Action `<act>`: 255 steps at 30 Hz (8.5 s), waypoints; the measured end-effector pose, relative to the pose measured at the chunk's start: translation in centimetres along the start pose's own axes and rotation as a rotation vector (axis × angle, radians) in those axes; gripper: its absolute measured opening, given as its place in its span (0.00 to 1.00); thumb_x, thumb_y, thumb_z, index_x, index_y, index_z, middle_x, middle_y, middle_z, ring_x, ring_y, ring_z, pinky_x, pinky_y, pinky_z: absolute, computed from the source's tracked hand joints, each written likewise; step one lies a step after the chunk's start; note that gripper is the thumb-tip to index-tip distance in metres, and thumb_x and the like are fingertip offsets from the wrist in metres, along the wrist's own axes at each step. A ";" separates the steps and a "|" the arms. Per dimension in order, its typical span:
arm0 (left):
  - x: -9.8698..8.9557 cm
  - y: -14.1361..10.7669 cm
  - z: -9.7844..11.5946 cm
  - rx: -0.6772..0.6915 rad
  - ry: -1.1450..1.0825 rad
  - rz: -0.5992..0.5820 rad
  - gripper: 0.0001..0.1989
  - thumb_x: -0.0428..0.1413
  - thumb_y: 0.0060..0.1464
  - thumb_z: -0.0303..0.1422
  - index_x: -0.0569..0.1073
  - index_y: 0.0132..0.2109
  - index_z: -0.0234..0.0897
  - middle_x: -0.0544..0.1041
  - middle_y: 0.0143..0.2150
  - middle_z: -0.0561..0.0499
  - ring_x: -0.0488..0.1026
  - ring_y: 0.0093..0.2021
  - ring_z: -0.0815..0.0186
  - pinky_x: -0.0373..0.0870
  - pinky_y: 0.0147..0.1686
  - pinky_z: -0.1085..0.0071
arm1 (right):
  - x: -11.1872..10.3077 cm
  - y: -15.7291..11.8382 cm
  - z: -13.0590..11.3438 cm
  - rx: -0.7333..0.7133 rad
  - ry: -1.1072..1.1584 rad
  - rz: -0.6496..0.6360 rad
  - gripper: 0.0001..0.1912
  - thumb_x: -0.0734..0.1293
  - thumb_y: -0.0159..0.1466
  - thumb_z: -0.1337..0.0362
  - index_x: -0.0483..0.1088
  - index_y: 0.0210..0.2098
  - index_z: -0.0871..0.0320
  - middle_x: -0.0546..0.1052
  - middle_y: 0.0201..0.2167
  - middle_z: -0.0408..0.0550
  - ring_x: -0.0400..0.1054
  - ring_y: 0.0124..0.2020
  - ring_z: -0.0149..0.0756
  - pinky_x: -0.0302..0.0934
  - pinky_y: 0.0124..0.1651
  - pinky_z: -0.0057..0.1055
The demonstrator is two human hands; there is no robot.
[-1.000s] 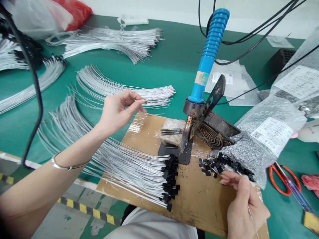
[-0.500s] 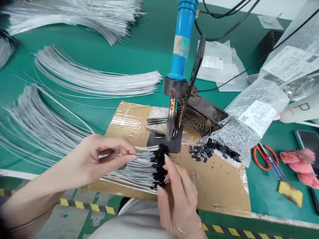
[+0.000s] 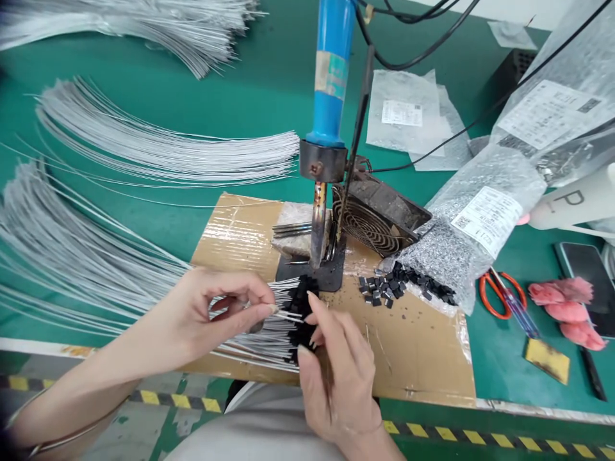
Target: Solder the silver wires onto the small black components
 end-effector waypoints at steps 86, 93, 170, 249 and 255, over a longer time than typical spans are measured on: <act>3.6 0.2 1.1 -0.020 -0.362 0.109 0.10 0.56 0.59 0.31 0.73 0.29 0.35 0.71 0.24 0.56 0.61 0.24 0.73 0.57 0.22 0.78 | 1.6 1.0 2.0 0.786 1.006 0.088 0.10 0.75 0.65 0.53 0.86 0.38 0.52 0.80 0.26 0.43 0.67 0.18 0.22 0.64 0.19 0.17; 3.7 0.2 0.9 -0.007 -0.364 0.124 0.10 0.57 0.59 0.31 0.73 0.29 0.35 0.69 0.23 0.57 0.60 0.23 0.74 0.55 0.21 0.78 | 1.0 0.7 1.7 0.577 0.805 0.153 0.09 0.71 0.70 0.57 0.85 0.42 0.48 0.77 0.30 0.43 0.67 0.19 0.21 0.64 0.21 0.18; 5.1 -0.3 0.0 0.037 -0.288 0.406 0.09 0.57 0.62 0.30 0.75 0.32 0.37 0.72 0.23 0.55 0.63 0.21 0.72 0.57 0.20 0.75 | 2.1 1.0 2.1 0.779 0.994 0.189 0.06 0.78 0.62 0.58 0.85 0.36 0.53 0.78 0.21 0.40 0.68 0.14 0.24 0.67 0.17 0.18; 6.2 -0.7 -0.2 0.128 -0.152 0.504 0.09 0.57 0.63 0.28 0.75 0.32 0.37 0.74 0.23 0.55 0.65 0.21 0.72 0.59 0.20 0.75 | 3.0 1.2 1.8 0.836 1.127 0.285 0.07 0.80 0.57 0.58 0.86 0.31 0.54 0.74 0.20 0.40 0.59 0.14 0.20 0.63 0.14 0.14; 5.6 -0.2 -0.4 0.058 -0.225 0.509 0.07 0.59 0.61 0.30 0.76 0.33 0.37 0.73 0.23 0.56 0.62 0.21 0.73 0.58 0.20 0.77 | -0.2 0.8 2.7 0.713 1.023 0.262 0.23 0.67 0.69 0.45 0.86 0.39 0.56 0.82 0.29 0.51 0.75 0.27 0.34 0.74 0.22 0.25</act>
Point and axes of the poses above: each hand's wrist, its own y-axis towards the middle knuckle, its own x-axis out of the palm, z = x × y, the point moved 4 cm from there along y, towards the middle knuckle
